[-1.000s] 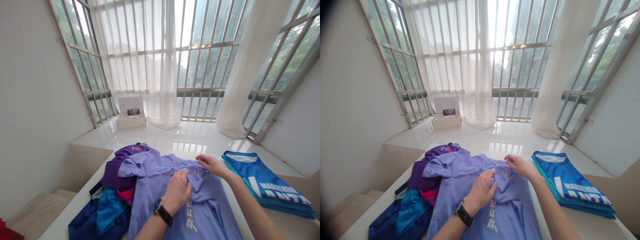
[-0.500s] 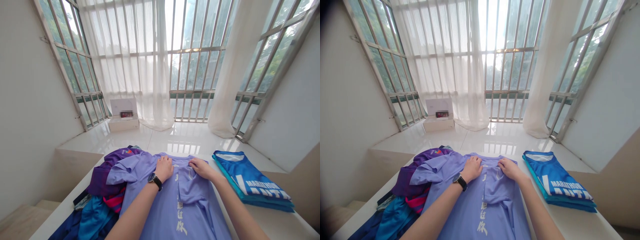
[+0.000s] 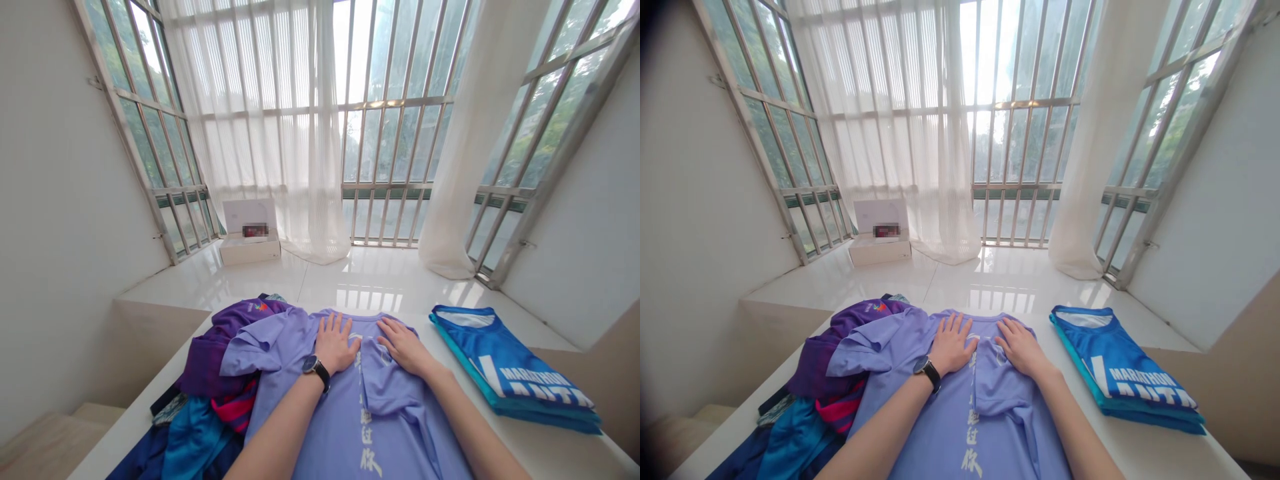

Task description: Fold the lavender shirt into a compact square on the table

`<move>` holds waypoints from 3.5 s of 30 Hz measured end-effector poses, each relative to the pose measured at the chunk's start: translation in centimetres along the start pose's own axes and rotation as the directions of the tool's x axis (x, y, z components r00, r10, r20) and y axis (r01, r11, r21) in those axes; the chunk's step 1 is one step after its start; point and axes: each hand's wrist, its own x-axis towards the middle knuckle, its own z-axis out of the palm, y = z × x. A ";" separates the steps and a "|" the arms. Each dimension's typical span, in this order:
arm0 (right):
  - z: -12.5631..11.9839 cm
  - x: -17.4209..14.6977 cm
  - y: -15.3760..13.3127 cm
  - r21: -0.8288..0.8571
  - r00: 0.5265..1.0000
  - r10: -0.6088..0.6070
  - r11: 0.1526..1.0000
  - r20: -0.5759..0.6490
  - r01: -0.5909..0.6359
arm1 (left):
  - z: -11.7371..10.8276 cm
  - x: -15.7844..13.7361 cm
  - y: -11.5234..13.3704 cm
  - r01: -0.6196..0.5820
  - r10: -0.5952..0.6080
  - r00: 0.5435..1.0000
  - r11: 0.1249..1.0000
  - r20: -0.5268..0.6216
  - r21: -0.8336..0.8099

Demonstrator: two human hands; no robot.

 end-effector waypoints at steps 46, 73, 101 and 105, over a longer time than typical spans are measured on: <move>-1.9 -8.3 -5.8 0.415 0.975 0.030 0.908 -0.222 0.066 | -3.0 -6.6 7.2 -0.177 0.193 0.981 0.920 0.013 -0.350; -4.0 -9.3 -7.1 0.495 0.914 0.076 0.857 -0.399 0.145 | -0.7 -5.6 7.8 -0.057 -0.027 0.995 0.636 -0.096 -0.769; -3.7 -9.7 -6.2 0.416 0.870 0.121 0.904 -0.479 0.104 | -3.1 -5.0 6.1 0.146 0.053 0.985 0.226 0.162 -0.963; -4.3 -9.8 -5.8 0.399 0.903 0.090 0.912 -0.420 0.095 | -2.6 -4.6 5.7 0.139 -0.004 0.990 0.246 0.142 -0.959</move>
